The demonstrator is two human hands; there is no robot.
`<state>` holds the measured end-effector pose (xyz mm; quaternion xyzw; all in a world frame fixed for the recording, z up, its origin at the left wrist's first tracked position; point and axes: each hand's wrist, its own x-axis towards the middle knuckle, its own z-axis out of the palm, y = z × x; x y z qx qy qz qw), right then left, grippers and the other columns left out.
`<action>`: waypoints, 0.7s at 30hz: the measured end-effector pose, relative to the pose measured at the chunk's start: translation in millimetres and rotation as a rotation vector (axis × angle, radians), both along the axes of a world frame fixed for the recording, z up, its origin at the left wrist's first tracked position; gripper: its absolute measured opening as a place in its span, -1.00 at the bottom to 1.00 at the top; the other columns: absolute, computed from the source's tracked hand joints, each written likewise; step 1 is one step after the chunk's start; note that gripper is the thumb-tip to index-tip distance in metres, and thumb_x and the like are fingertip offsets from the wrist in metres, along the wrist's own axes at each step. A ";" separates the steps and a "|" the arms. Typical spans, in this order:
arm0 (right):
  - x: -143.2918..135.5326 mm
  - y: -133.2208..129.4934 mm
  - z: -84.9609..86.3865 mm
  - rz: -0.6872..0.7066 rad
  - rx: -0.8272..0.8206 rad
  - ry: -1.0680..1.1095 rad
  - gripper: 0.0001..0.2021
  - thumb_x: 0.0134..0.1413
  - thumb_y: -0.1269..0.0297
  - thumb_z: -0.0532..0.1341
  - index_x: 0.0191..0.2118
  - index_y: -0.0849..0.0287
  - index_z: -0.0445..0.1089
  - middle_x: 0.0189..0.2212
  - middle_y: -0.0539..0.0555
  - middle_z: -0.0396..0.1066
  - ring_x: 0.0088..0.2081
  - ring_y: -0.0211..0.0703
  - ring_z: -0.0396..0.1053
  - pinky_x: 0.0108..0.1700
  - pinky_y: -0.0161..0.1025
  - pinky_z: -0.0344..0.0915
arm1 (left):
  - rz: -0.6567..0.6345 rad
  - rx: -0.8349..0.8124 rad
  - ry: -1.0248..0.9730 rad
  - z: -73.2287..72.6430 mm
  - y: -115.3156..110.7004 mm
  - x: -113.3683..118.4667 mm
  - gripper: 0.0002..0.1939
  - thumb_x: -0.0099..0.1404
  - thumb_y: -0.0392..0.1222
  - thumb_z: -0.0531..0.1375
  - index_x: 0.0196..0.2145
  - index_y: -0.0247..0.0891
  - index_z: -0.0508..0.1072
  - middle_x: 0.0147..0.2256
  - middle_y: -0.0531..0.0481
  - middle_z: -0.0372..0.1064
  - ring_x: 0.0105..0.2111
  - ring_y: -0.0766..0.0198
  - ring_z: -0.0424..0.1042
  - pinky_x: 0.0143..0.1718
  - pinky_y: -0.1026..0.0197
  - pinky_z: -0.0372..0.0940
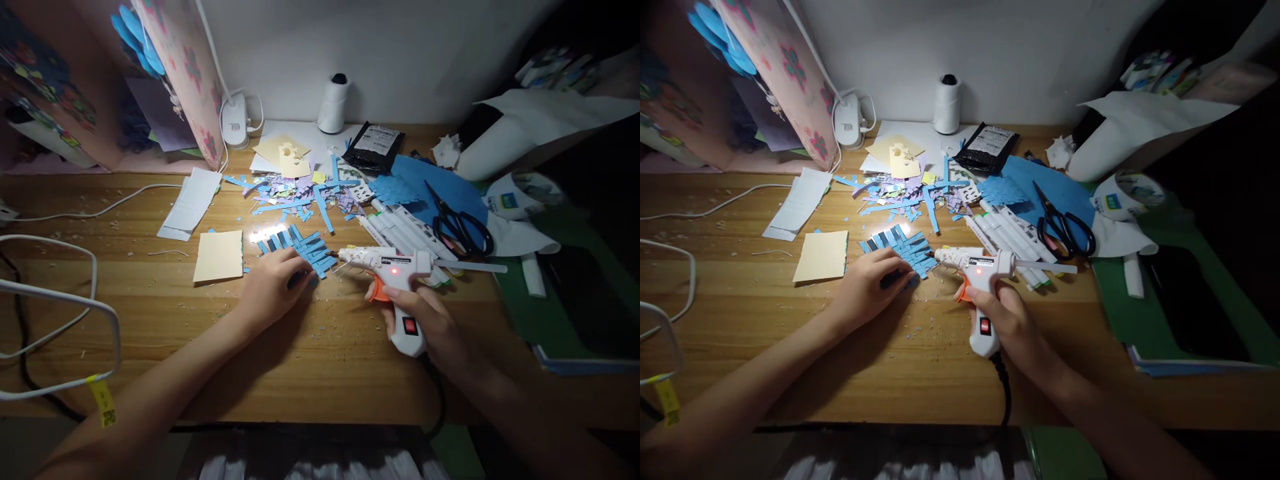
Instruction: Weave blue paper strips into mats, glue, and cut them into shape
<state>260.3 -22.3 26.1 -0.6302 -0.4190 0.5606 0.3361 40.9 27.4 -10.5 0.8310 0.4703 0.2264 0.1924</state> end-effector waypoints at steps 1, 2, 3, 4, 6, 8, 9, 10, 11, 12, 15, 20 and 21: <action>-0.8 0.2 1.8 -0.015 -0.018 0.016 -0.75 -0.02 0.06 0.14 -0.47 0.16 0.27 -0.74 -0.10 0.19 -0.69 -0.31 0.11 -0.65 -0.33 0.01 | -0.001 0.004 0.009 0.2 -0.8 0.5 -0.87 0.29 -0.22 0.10 -0.37 -0.24 0.43 -0.35 -0.03 0.35 -0.34 0.24 0.31 -0.29 0.15 0.22; -1.6 0.4 3.5 -0.023 -0.036 0.033 -0.76 -0.02 0.07 0.13 -0.47 0.15 0.25 -0.74 -0.10 0.19 -0.69 -0.32 0.11 -0.64 -0.34 0.01 | -0.003 0.005 0.016 0.3 -1.4 0.9 -0.87 0.29 -0.22 0.10 -0.35 -0.24 0.43 -0.34 -0.04 0.35 -0.32 0.23 0.31 -0.28 0.14 0.23; -2.4 0.5 4.9 -0.028 -0.046 0.047 -0.76 -0.01 0.07 0.12 -0.47 0.15 0.24 -0.74 -0.11 0.19 -0.69 -0.33 0.11 -0.64 -0.34 0.00 | -0.004 0.003 0.021 0.4 -1.9 1.3 -0.87 0.30 -0.23 0.09 -0.35 -0.23 0.43 -0.34 -0.04 0.34 -0.32 0.22 0.31 -0.27 0.14 0.23; -3.0 0.6 5.9 -0.035 -0.042 0.056 -0.77 -0.01 0.08 0.12 -0.47 0.15 0.23 -0.74 -0.11 0.19 -0.69 -0.33 0.10 -0.64 -0.35 -0.01 | -0.002 0.000 0.024 0.4 -2.2 1.6 -0.87 0.30 -0.23 0.09 -0.34 -0.23 0.43 -0.33 -0.05 0.34 -0.31 0.22 0.31 -0.26 0.13 0.23; -3.5 0.8 6.4 -0.032 -0.029 0.066 -0.78 0.02 0.11 0.11 -0.49 0.15 0.22 -0.74 -0.10 0.20 -0.69 -0.35 0.11 -0.64 -0.36 -0.01 | 0.004 -0.009 0.029 0.4 -2.6 1.5 -0.87 0.30 -0.22 0.10 -0.33 -0.22 0.44 -0.31 -0.05 0.32 -0.30 0.22 0.30 -0.25 0.13 0.23; -3.1 1.1 5.3 -0.020 -0.017 0.067 -0.78 0.03 0.12 0.11 -0.50 0.15 0.22 -0.74 -0.10 0.19 -0.69 -0.35 0.11 -0.64 -0.37 0.00 | 0.003 -0.011 0.032 1.3 -3.2 0.4 -0.87 0.29 -0.17 0.12 -0.32 -0.21 0.44 -0.30 -0.05 0.32 -0.29 0.21 0.30 -0.25 0.12 0.23; -2.8 1.2 4.5 -0.013 -0.013 0.067 -0.78 0.02 0.12 0.11 -0.50 0.15 0.21 -0.74 -0.10 0.19 -0.70 -0.35 0.10 -0.64 -0.37 0.01 | -0.007 -0.013 0.035 2.4 -3.9 -0.6 -0.86 0.28 -0.13 0.13 -0.30 -0.20 0.45 -0.29 -0.05 0.31 -0.28 0.21 0.29 -0.25 0.13 0.24; -2.5 1.3 3.7 -0.010 -0.008 0.069 -0.77 0.02 0.11 0.11 -0.50 0.15 0.21 -0.75 -0.11 0.18 -0.70 -0.35 0.09 -0.65 -0.37 0.00 | -0.022 -0.015 0.039 4.0 -4.7 -1.7 -0.84 0.28 -0.10 0.13 -0.29 -0.20 0.45 -0.28 -0.06 0.31 -0.28 0.20 0.29 -0.26 0.13 0.24; -2.2 1.4 3.1 -0.012 -0.003 0.070 -0.77 0.00 0.10 0.11 -0.50 0.14 0.21 -0.75 -0.11 0.18 -0.70 -0.35 0.09 -0.65 -0.36 0.00 | -0.043 -0.018 0.044 6.0 -5.8 -2.9 -0.82 0.28 -0.08 0.12 -0.27 -0.20 0.45 -0.27 -0.07 0.32 -0.27 0.20 0.30 -0.26 0.14 0.24; -2.0 1.4 2.8 -0.019 0.001 0.070 -0.77 -0.01 0.09 0.12 -0.49 0.14 0.22 -0.75 -0.11 0.18 -0.71 -0.34 0.09 -0.66 -0.36 0.01 | -0.067 -0.021 0.052 8.3 -7.0 -4.1 -0.79 0.29 -0.06 0.11 -0.25 -0.20 0.45 -0.25 -0.08 0.32 -0.26 0.19 0.30 -0.26 0.15 0.25; -2.4 1.7 2.8 -0.050 -0.007 0.074 -0.78 -0.01 0.09 0.13 -0.43 0.15 0.26 -0.74 -0.10 0.21 -0.69 -0.33 0.11 -0.65 -0.36 0.02 | -0.132 -0.035 0.103 15.1 -10.2 -6.9 -0.74 0.32 -0.04 0.06 -0.16 -0.18 0.44 -0.19 -0.10 0.32 -0.23 0.19 0.31 -0.24 0.15 0.26; -6.1 3.9 4.5 -0.089 -0.011 0.126 -0.80 -0.04 0.11 0.15 -0.39 0.14 0.29 -0.75 -0.10 0.20 -0.70 -0.33 0.09 -0.65 -0.36 0.02 | -0.162 -0.020 0.192 17.1 -12.7 -6.9 -0.72 0.32 -0.01 0.05 -0.10 -0.11 0.43 -0.15 -0.11 0.30 -0.24 0.17 0.32 -0.29 0.15 0.26; -6.7 4.3 5.1 -0.088 -0.017 0.125 -0.80 -0.05 0.11 0.15 -0.42 0.13 0.29 -0.75 -0.09 0.20 -0.70 -0.32 0.09 -0.65 -0.35 0.02 | -0.161 -0.015 0.189 16.3 -13.1 -6.4 -0.72 0.32 -0.02 0.05 -0.11 -0.11 0.44 -0.15 -0.11 0.30 -0.24 0.17 0.32 -0.30 0.15 0.26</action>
